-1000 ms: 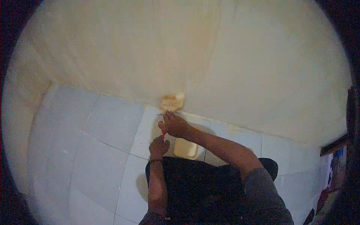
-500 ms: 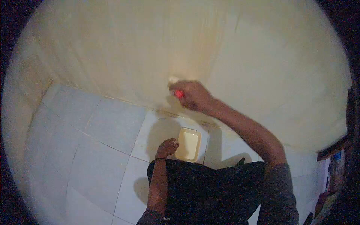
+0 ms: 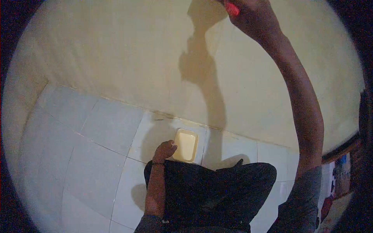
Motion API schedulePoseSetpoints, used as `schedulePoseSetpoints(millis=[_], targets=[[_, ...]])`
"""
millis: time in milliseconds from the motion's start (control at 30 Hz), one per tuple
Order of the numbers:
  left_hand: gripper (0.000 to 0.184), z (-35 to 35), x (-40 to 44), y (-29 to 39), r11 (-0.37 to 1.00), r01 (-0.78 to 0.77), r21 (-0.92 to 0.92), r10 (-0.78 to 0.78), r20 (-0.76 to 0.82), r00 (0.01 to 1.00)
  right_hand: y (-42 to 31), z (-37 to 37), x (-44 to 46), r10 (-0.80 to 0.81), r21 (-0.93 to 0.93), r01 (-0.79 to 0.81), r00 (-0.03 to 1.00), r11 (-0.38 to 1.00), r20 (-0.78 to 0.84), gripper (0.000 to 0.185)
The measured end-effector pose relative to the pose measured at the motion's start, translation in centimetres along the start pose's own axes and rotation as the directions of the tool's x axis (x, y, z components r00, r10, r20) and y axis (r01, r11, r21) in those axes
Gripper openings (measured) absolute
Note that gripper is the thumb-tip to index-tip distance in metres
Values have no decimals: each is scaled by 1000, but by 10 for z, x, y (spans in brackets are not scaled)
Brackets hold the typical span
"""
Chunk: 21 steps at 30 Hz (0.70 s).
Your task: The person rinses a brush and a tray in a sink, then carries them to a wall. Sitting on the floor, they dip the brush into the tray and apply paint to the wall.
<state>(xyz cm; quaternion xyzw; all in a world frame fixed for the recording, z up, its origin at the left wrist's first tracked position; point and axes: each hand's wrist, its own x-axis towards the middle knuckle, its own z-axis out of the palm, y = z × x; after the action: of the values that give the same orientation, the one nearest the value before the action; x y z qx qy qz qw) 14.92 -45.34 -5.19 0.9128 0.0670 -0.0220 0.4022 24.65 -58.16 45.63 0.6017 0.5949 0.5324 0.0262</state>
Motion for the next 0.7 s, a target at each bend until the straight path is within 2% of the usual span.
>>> schedulePoseSetpoints(millis=[67, 100, 200, 333, 433, 500, 567, 600, 667, 700], targets=[[44, -2, 2, 1, 999, 22, 35, -24, 68, 997, 7, 13, -17, -113, -79, 116, 993, 990, 45, 19], [44, -1, 1, -3, 999, 26, 36, -28, 70, 997, -2, 27, -37, 107, -210, -39, 941, 977, 322, 31], [44, 3, 2, -9, 999, 2, 47, -6, 70, 998, -28, 65, -89, -12, -204, 89, 936, 975, 353, 32], [44, 13, 10, -26, 999, -2, 46, -1, 63, 998, -87, 109, -147, -216, -46, 239, 932, 970, 292, 31], [44, -12, 8, 3, 996, 53, 67, -58, 82, 995, -137, 135, -185, -145, 303, 52, 945, 952, 293, 30], [44, -14, 11, 6, 993, 94, 74, -102, 98, 990, -169, 148, -201, -103, 436, -29, 956, 899, 276, 30], [43, -7, 19, 0, 994, 25, 107, -31, 57, 998, -199, 155, -212, -246, 291, 99, 813, 952, 527, 30], [43, -8, 24, 3, 994, 29, 109, -36, 64, 997, -210, 163, -220, -243, 296, 92, 813, 951, 529, 30], [41, -4, 29, 2, 983, 113, 143, -133, 135, 982, -240, 184, -239, -110, 436, -131, 867, 890, 486, 29], [41, 3, 33, -8, 982, 117, 148, -138, 144, 980, -253, 196, -243, -130, 427, -120, 849, 896, 512, 26]])
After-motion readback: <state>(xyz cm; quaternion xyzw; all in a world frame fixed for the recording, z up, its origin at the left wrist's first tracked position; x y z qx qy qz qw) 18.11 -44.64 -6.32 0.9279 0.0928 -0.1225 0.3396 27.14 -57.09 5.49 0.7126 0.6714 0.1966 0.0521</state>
